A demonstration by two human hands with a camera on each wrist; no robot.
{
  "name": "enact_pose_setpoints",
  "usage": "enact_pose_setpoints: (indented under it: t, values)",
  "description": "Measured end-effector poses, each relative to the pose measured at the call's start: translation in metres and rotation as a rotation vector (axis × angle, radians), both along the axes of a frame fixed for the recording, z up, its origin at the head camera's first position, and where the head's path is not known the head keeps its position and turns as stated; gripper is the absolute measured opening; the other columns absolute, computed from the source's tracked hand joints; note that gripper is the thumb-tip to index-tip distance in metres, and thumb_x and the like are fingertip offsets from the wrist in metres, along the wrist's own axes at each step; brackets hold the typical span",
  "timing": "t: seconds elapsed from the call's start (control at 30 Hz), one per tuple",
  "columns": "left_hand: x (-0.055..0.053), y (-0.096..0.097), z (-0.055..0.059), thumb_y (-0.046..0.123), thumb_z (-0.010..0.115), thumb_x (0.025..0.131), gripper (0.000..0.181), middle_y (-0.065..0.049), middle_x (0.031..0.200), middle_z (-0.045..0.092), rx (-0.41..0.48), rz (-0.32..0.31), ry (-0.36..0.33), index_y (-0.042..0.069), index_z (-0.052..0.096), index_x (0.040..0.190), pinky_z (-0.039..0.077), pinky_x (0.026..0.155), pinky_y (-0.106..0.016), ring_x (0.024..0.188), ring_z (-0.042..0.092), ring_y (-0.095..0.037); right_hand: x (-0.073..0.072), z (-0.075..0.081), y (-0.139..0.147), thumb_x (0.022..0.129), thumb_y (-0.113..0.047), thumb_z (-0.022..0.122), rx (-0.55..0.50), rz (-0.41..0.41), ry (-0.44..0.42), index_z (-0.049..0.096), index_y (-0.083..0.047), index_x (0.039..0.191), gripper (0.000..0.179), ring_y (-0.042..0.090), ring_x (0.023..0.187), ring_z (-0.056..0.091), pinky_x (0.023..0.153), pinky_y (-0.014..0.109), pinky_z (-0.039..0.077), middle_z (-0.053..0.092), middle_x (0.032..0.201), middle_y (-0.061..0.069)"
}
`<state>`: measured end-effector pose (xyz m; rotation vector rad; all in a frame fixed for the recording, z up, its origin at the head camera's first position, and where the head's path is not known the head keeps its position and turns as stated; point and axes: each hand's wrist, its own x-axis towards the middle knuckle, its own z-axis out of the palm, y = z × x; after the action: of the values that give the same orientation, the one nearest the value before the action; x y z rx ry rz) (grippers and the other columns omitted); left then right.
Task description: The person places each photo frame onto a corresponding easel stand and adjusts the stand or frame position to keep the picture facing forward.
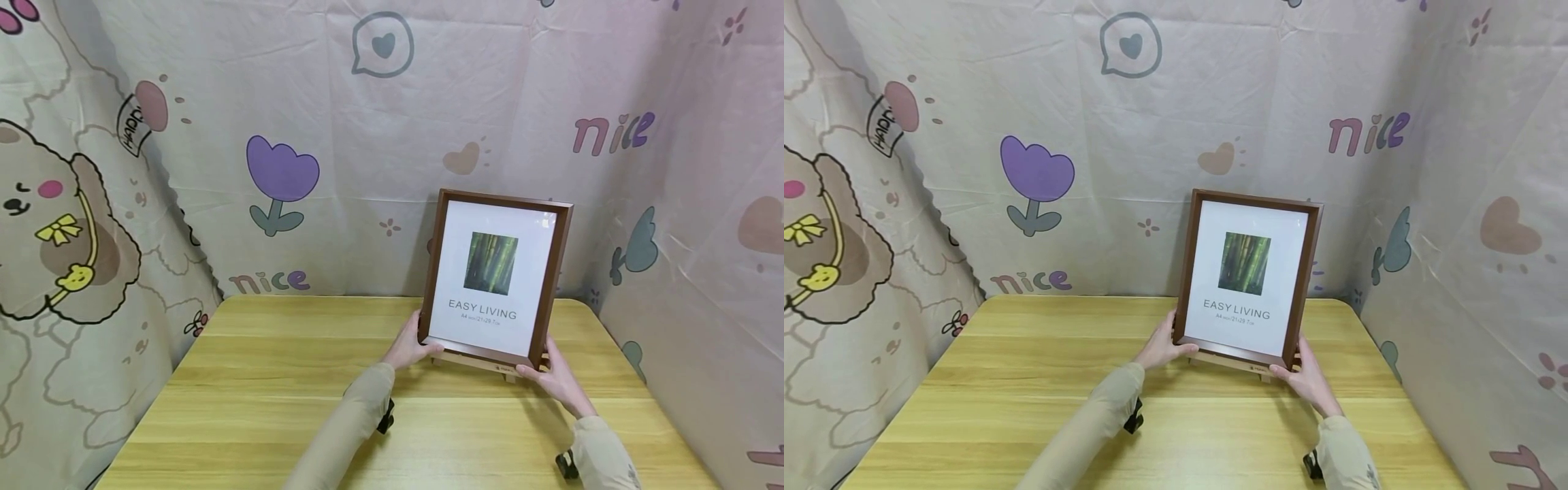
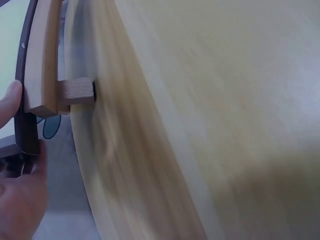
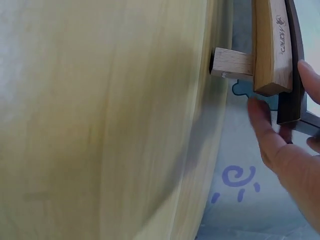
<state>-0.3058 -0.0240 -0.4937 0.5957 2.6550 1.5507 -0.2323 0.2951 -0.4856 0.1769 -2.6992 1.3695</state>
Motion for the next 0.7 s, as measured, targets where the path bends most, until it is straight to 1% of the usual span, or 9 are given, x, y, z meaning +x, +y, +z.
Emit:
enact_pose_setpoints:
  t: [0.03, 0.13, 0.2, 0.27, 0.37, 0.43, 0.6, 0.7]
  values:
    - [0.0001, -0.0008, -0.0012, 0.026, 0.082, 0.085, 0.095, -0.026, 0.156, 0.041, -0.007, -0.007, -0.009, -0.001, 0.025, 0.156, 0.036, 0.119, -0.057, 0.143, 0.042, -0.043, 0.0006, 0.0002, -0.0004, 0.09, -0.014, 0.076, -0.012, 0.001, -0.012, 0.015, -0.001, 0.159, 0.093, 0.046, 0.118, 0.058, 0.095, 0.044, 0.052, 0.051, 0.133, 0.033]
    - [-0.0001, -0.0024, -0.0041, 0.031, 0.079, 0.088, 0.093, -0.024, 0.154, 0.044, -0.009, -0.028, -0.044, 0.004, 0.024, 0.157, 0.038, 0.118, -0.057, 0.141, 0.045, -0.041, 0.0008, 0.0005, -0.0015, 0.09, -0.013, 0.075, -0.044, 0.001, -0.021, 0.014, -0.002, 0.159, 0.093, 0.048, 0.118, 0.058, 0.086, 0.029, 0.054, 0.049, 0.138, 0.035]
    - [-0.0001, -0.0028, -0.0051, 0.033, 0.078, 0.089, 0.092, -0.023, 0.154, 0.045, -0.002, -0.036, -0.063, 0.008, 0.023, 0.158, 0.038, 0.118, -0.056, 0.141, 0.046, -0.04, 0.0008, 0.0005, -0.0017, 0.091, -0.013, 0.075, -0.053, -0.005, -0.025, 0.013, -0.004, 0.16, 0.094, 0.051, 0.119, 0.058, 0.082, 0.022, 0.052, 0.047, 0.141, 0.036]
    - [-0.0002, -0.0029, -0.0058, 0.032, 0.077, 0.09, 0.091, -0.022, 0.152, 0.049, 0.013, -0.042, -0.066, 0.01, 0.023, 0.158, 0.039, 0.117, -0.056, 0.14, 0.048, -0.039, 0.0011, 0.0003, -0.002, 0.091, -0.013, 0.075, -0.048, -0.011, -0.024, 0.012, -0.004, 0.161, 0.094, 0.054, 0.119, 0.057, 0.081, 0.022, 0.053, 0.045, 0.143, 0.037]
    - [-0.0002, -0.0027, -0.0059, 0.03, 0.077, 0.09, 0.089, -0.022, 0.148, 0.052, 0.031, -0.046, -0.058, 0.013, 0.023, 0.159, 0.04, 0.116, -0.055, 0.137, 0.051, -0.039, 0.0012, -0.0005, -0.0027, 0.091, -0.013, 0.075, -0.035, -0.02, -0.017, 0.012, -0.003, 0.16, 0.094, 0.056, 0.12, 0.057, 0.084, 0.028, 0.055, 0.044, 0.144, 0.038]
    - [0.0, -0.0026, -0.0058, 0.029, 0.077, 0.09, 0.089, -0.022, 0.147, 0.053, 0.036, -0.043, -0.055, 0.013, 0.023, 0.158, 0.041, 0.115, -0.055, 0.136, 0.052, -0.039, 0.0009, -0.0014, -0.0031, 0.091, -0.013, 0.075, -0.029, -0.026, -0.012, 0.012, -0.003, 0.16, 0.094, 0.056, 0.121, 0.057, 0.086, 0.03, 0.055, 0.044, 0.144, 0.039]
    - [0.0005, -0.0026, -0.0063, 0.029, 0.077, 0.09, 0.09, -0.025, 0.147, 0.053, 0.032, -0.032, -0.06, 0.011, 0.021, 0.159, 0.043, 0.113, -0.056, 0.133, 0.053, -0.041, -0.0006, -0.0031, -0.0037, 0.09, -0.012, 0.075, -0.018, -0.043, -0.008, 0.015, -0.003, 0.16, 0.092, 0.055, 0.12, 0.058, 0.082, 0.022, 0.053, 0.046, 0.142, 0.038]
    - [-0.0001, -0.0026, -0.0063, 0.03, 0.077, 0.09, 0.092, -0.025, 0.148, 0.051, 0.021, -0.025, -0.067, 0.011, 0.02, 0.16, 0.043, 0.114, -0.056, 0.134, 0.052, -0.041, -0.0013, -0.0036, -0.0037, 0.09, -0.012, 0.075, -0.01, -0.045, -0.008, 0.014, -0.001, 0.159, 0.093, 0.055, 0.12, 0.058, 0.08, 0.021, 0.052, 0.046, 0.141, 0.039]
